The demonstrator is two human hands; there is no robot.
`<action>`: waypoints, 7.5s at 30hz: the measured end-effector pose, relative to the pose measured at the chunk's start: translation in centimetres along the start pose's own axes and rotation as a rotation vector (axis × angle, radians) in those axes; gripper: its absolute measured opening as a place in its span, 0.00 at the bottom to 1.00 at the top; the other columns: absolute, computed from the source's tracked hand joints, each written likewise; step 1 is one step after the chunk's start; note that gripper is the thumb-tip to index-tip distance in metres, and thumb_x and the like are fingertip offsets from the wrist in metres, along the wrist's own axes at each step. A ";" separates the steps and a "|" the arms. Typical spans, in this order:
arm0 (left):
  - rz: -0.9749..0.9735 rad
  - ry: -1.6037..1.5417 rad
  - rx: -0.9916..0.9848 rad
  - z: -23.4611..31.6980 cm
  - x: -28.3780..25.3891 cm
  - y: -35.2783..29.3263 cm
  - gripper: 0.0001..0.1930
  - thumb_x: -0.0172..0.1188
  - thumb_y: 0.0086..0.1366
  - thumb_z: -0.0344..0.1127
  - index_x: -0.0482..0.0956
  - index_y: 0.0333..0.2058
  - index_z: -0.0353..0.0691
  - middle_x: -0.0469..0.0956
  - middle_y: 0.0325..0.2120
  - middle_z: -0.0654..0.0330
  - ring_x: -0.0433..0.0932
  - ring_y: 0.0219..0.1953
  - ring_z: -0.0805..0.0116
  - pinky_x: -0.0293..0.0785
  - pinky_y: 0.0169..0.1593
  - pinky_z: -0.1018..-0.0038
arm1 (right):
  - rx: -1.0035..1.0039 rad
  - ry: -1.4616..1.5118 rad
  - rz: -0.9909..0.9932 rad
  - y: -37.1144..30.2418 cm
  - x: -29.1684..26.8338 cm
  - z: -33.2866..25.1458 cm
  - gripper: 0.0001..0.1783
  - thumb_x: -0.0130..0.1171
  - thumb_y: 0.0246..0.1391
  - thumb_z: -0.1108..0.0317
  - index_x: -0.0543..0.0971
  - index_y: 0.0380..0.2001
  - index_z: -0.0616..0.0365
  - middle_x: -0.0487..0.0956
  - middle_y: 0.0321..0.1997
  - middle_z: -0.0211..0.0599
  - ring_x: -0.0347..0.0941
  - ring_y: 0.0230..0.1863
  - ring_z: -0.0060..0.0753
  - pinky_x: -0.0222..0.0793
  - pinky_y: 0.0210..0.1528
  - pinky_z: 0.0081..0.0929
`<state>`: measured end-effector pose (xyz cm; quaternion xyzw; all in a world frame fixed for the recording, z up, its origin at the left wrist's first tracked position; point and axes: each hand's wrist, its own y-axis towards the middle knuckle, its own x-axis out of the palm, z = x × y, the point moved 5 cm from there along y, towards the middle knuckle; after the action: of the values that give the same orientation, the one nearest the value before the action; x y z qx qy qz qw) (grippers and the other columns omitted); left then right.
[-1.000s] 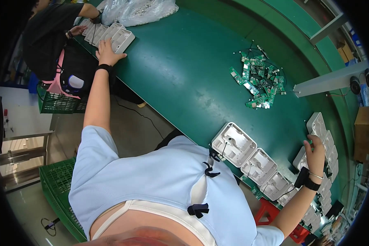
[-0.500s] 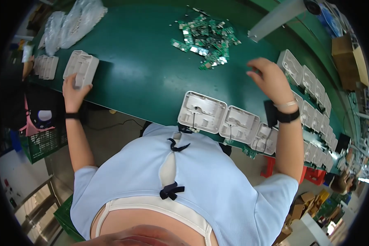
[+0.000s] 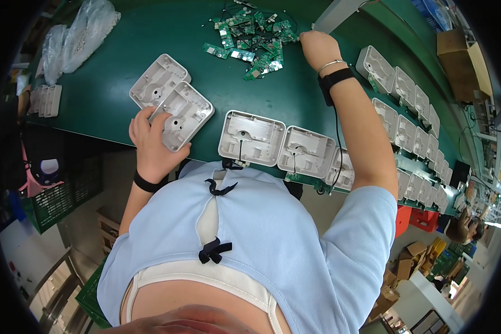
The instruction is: The person picks up a circuit board and a plastic housing, threads a wire through a hole in the housing, and presses the circuit board into place. This process is repeated for several units, which are then placed back onto the assembly line.
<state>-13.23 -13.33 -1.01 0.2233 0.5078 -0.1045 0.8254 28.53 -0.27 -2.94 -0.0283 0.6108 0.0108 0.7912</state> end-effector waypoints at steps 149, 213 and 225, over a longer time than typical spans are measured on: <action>-0.024 -0.208 -0.160 -6.7 -0.5 3.3 0.61 0.82 0.47 0.36 0.49 0.73 0.32 0.54 0.71 0.38 0.55 0.74 0.41 0.54 0.75 0.55 | 0.110 0.258 0.181 -18.8 -7.1 -0.6 0.07 0.63 0.59 0.70 0.84 0.38 0.59 0.83 0.39 0.42 0.81 0.41 0.52 0.77 0.44 0.43; -0.101 -0.440 -0.214 -2.3 2.5 2.4 0.61 0.82 0.47 0.32 0.49 0.73 0.29 0.61 0.68 0.38 0.64 0.70 0.45 0.60 0.72 0.58 | 0.316 0.677 -0.123 -4.3 -1.1 -4.4 0.15 0.67 0.43 0.62 0.87 0.27 0.64 0.85 0.33 0.57 0.85 0.38 0.54 0.82 0.44 0.42; 0.070 -0.458 -0.145 -3.0 0.1 3.6 0.57 0.83 0.42 0.35 0.59 0.70 0.31 0.66 0.64 0.45 0.67 0.67 0.52 0.62 0.70 0.59 | 0.282 2.717 -0.056 -5.3 -1.6 -1.3 0.07 0.59 0.68 0.74 0.80 0.45 0.66 0.85 0.44 0.42 0.84 0.45 0.32 0.83 0.48 0.22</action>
<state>-14.08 -8.77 -1.31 0.1513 0.3057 -0.0870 0.9360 27.17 -5.61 -1.59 0.0514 0.8951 -0.1030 -0.4307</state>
